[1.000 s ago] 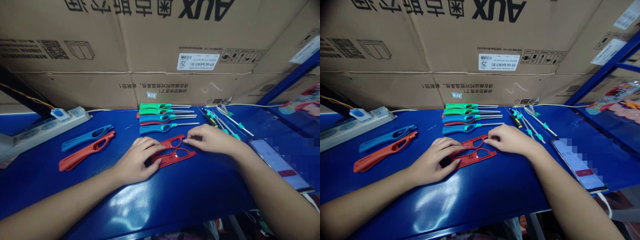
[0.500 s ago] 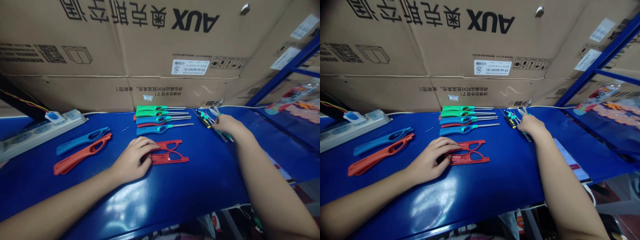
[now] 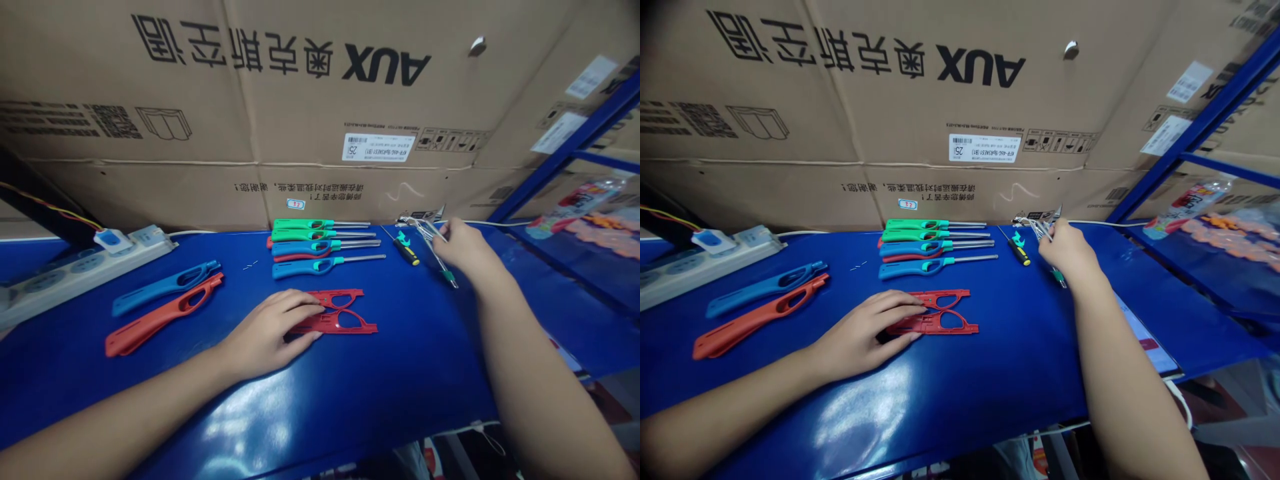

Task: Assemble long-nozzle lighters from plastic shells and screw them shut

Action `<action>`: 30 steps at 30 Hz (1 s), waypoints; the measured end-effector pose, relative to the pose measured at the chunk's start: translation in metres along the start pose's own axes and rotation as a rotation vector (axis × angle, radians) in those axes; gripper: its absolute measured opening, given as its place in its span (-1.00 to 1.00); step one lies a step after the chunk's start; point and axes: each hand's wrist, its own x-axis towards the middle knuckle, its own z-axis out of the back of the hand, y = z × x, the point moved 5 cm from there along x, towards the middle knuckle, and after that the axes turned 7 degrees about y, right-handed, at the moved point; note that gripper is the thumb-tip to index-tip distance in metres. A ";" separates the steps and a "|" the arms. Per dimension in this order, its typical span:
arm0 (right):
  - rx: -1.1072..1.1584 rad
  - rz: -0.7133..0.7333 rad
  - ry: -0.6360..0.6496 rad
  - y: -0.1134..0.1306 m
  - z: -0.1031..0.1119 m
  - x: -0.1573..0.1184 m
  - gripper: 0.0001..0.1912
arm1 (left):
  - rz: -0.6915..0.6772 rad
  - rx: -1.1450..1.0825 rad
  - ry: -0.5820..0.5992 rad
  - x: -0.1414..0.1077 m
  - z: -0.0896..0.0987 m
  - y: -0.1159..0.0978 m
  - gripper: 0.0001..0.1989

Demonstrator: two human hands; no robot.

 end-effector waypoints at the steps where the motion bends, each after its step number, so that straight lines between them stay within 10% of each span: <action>1: -0.016 -0.012 0.026 -0.001 -0.002 0.001 -0.73 | 0.001 -0.002 -0.001 0.000 0.000 0.001 -0.68; 9: -0.128 0.005 0.360 -0.002 -0.031 0.004 -0.90 | 0.012 0.000 -0.006 0.000 -0.001 0.002 -0.72; 20: -0.084 -0.075 0.254 -0.010 -0.029 0.013 -0.86 | -0.006 -0.038 -0.004 0.000 0.000 0.001 -0.71; 30: 0.191 0.168 0.028 0.012 -0.009 0.003 -0.85 | 0.015 0.105 0.085 -0.005 0.009 -0.002 -0.71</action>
